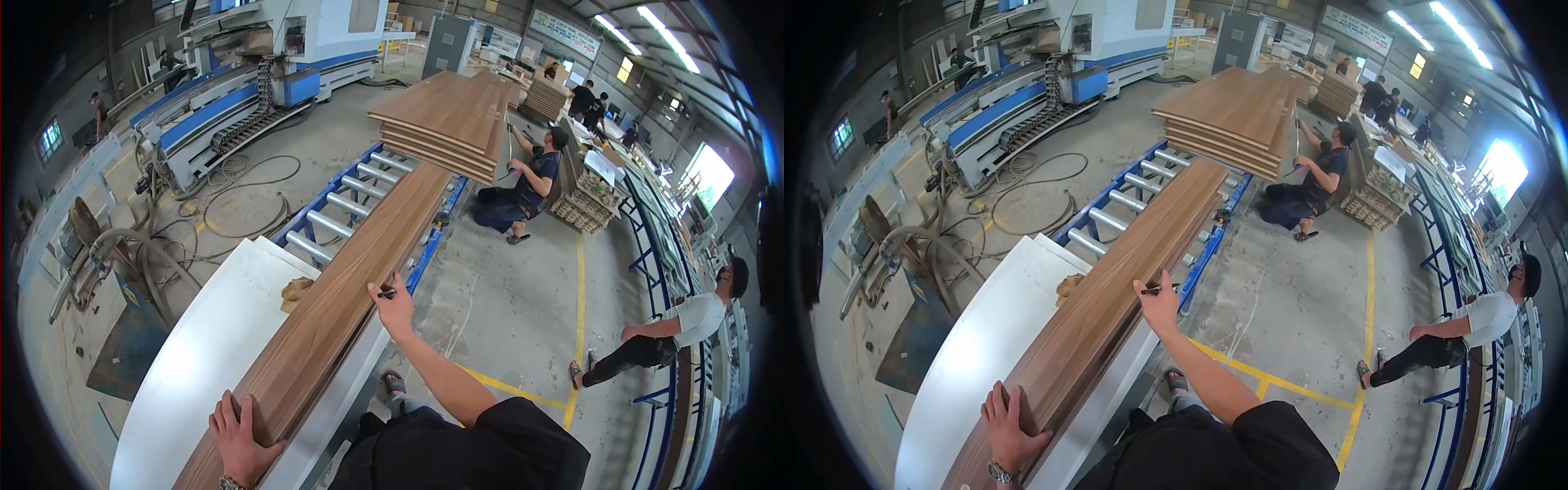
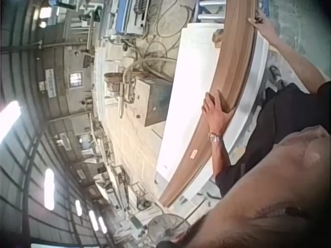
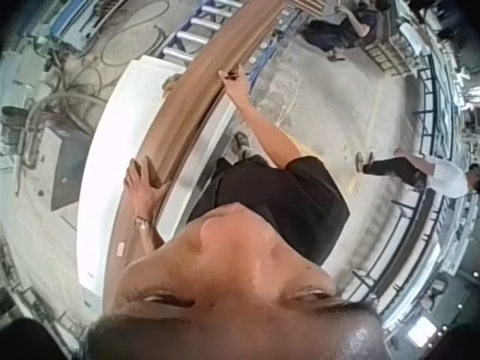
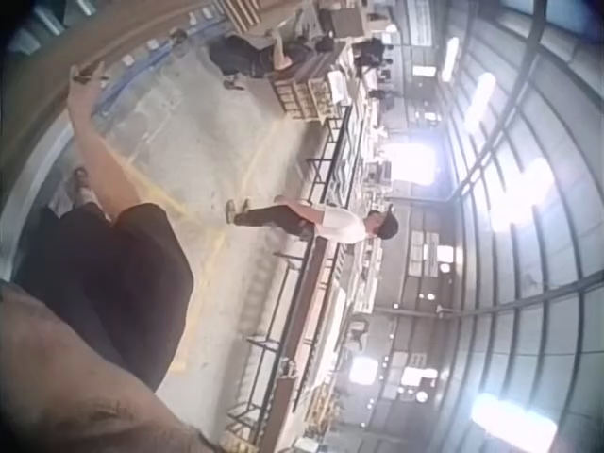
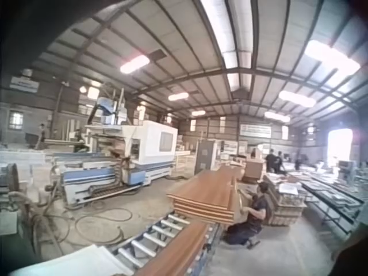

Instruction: Measuring and marking large wooden panels using a tape measure and a metal template on a factory workbench.

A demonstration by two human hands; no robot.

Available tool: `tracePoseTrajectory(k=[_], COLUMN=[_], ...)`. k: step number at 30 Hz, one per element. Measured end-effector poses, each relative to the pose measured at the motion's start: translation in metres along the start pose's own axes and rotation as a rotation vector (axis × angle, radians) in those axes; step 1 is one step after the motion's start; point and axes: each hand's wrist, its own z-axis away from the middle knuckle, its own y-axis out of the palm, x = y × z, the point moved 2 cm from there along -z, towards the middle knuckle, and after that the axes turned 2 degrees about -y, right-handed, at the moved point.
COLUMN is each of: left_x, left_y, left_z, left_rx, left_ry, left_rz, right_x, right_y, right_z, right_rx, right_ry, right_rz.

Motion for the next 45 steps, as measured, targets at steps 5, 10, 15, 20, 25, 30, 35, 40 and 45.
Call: tracePoseTrajectory(k=[5, 10, 15, 20, 25, 30, 35, 40, 45], left_x=[0.005, -0.002, 0.0, -0.009, -0.008, -0.009, -0.01, -0.01, -0.009], left_y=[0.004, 0.001, 0.005, -0.013, -0.012, -0.014, -0.015, -0.015, -0.015], left_z=[0.003, 0.008, 0.01, 0.009, 0.009, 0.01, 0.01, 0.009, 0.009], left_rx=[-0.044, -0.061, -0.094, 0.049, 0.039, 0.03, 0.027, 0.03, 0.024], left_ry=[0.026, 0.03, 0.051, 0.038, 0.036, 0.046, 0.045, 0.05, 0.059], left_rz=[0.019, 0.038, 0.015, -0.031, -0.031, -0.03, -0.031, -0.034, -0.029], right_x=[0.002, -0.009, -0.013, -0.013, -0.013, -0.016, -0.015, -0.02, -0.022], right_y=[-0.003, 0.002, 0.004, 0.002, 0.001, 0.004, 0.004, 0.005, 0.007], right_z=[0.007, 0.003, 0.003, 0.002, 0.003, 0.001, 0.002, 0.001, 0.0], right_rx=[0.05, 0.03, 0.001, 0.025, 0.033, 0.016, 0.045, 0.018, 0.001], right_ry=[0.093, 0.065, 0.036, 0.07, 0.067, 0.032, 0.073, 0.015, 0.019], right_rz=[-0.061, -0.082, -0.052, -0.06, -0.048, -0.056, -0.045, -0.098, -0.069])
